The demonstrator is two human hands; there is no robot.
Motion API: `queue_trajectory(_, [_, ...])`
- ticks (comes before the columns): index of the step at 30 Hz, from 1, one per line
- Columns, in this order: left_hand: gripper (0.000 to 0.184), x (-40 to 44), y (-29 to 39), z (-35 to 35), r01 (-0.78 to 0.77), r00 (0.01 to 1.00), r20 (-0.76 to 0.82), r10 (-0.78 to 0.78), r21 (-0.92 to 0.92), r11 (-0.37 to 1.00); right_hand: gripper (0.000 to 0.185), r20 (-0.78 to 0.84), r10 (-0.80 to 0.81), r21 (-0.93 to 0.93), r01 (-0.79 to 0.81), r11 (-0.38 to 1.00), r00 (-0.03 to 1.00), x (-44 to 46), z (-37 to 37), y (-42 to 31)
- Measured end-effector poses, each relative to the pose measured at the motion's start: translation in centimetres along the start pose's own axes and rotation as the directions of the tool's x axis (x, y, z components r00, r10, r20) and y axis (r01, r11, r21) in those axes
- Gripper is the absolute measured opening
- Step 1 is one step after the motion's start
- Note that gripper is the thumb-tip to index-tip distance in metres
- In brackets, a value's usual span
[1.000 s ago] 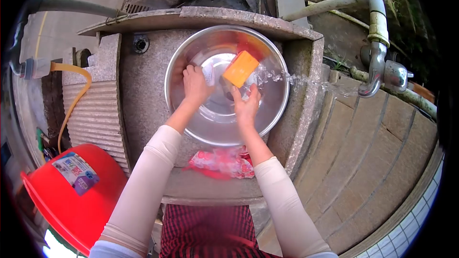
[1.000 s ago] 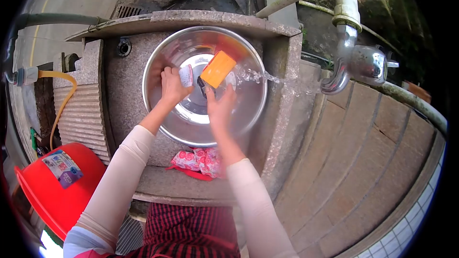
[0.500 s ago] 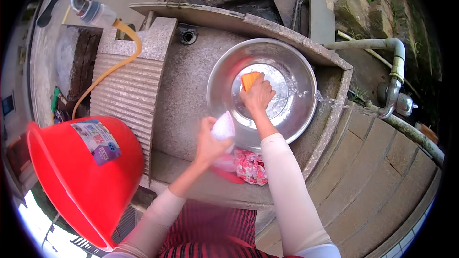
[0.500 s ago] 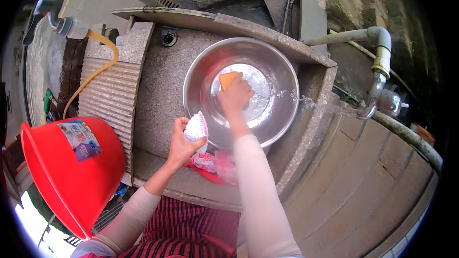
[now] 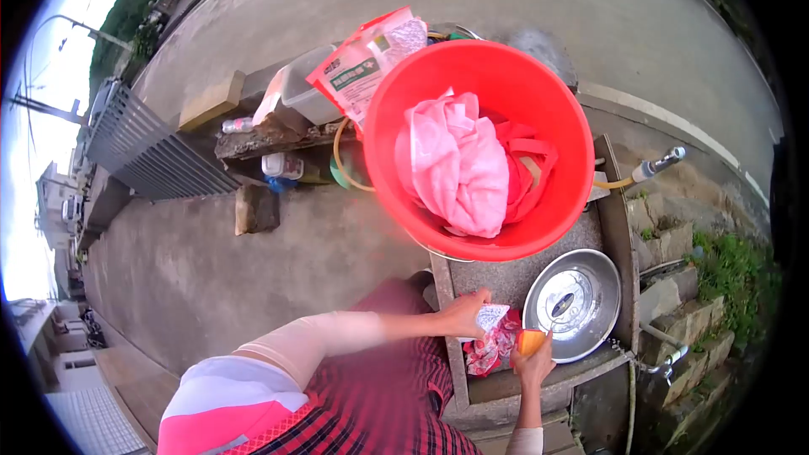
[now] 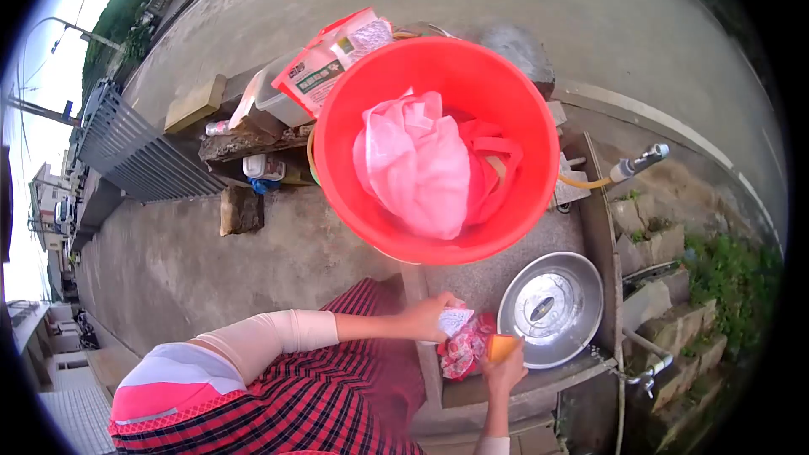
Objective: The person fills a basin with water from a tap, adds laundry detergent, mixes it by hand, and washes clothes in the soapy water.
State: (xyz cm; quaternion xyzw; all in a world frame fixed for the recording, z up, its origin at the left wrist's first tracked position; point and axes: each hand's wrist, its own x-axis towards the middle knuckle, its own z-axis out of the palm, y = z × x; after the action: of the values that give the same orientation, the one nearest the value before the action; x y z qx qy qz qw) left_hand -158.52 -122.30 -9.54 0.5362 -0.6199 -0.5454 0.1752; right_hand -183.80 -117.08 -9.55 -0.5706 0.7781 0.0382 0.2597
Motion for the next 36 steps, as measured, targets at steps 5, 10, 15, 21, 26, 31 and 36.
queue_trajectory(5, [0.067,-7.8,-1.6,-13.0,0.305,0.900,-0.268,-0.343,-0.174,0.936,0.106,0.207,-0.269,-0.168,0.305,0.938,0.941,-3.7,-4.1,-10.0])
queue_trajectory(10, [0.072,-14.4,-9.4,-25.3,0.297,0.597,-0.601,-0.531,-0.449,0.842,0.104,0.257,-0.639,-0.136,0.681,0.719,0.725,-5.0,-4.3,-25.2])
queue_trajectory(15, [0.076,-21.3,-19.6,-37.5,0.024,0.357,-0.718,-0.597,-0.632,0.774,0.102,0.301,-0.768,-0.093,0.819,0.567,0.566,-5.5,0.1,-44.3])
queue_trajectory(21, [0.071,-27.3,-28.3,-52.2,-0.056,0.323,-0.607,-0.726,-0.778,0.626,0.098,0.308,-0.861,-0.034,0.909,0.416,0.406,-7.0,8.0,-66.7])
queue_trajectory(26, [0.072,-28.0,-31.0,-61.4,-0.050,0.359,-0.572,-0.737,-0.800,0.598,0.102,0.310,-0.818,-0.085,0.871,0.484,0.485,-7.6,10.9,-76.2])
queue_trajectory(31, [0.073,-20.4,-32.9,-70.2,0.091,0.471,-0.674,-0.569,-0.605,0.791,0.102,0.384,-0.679,-0.170,0.771,0.614,0.626,-6.1,9.6,-77.6])
queue_trajectory(36, [0.069,-9.3,-33.7,-78.8,0.315,0.472,-0.808,-0.352,-0.218,0.924,0.096,0.349,-0.687,-0.158,0.763,0.627,0.637,-4.5,8.5,-76.2])
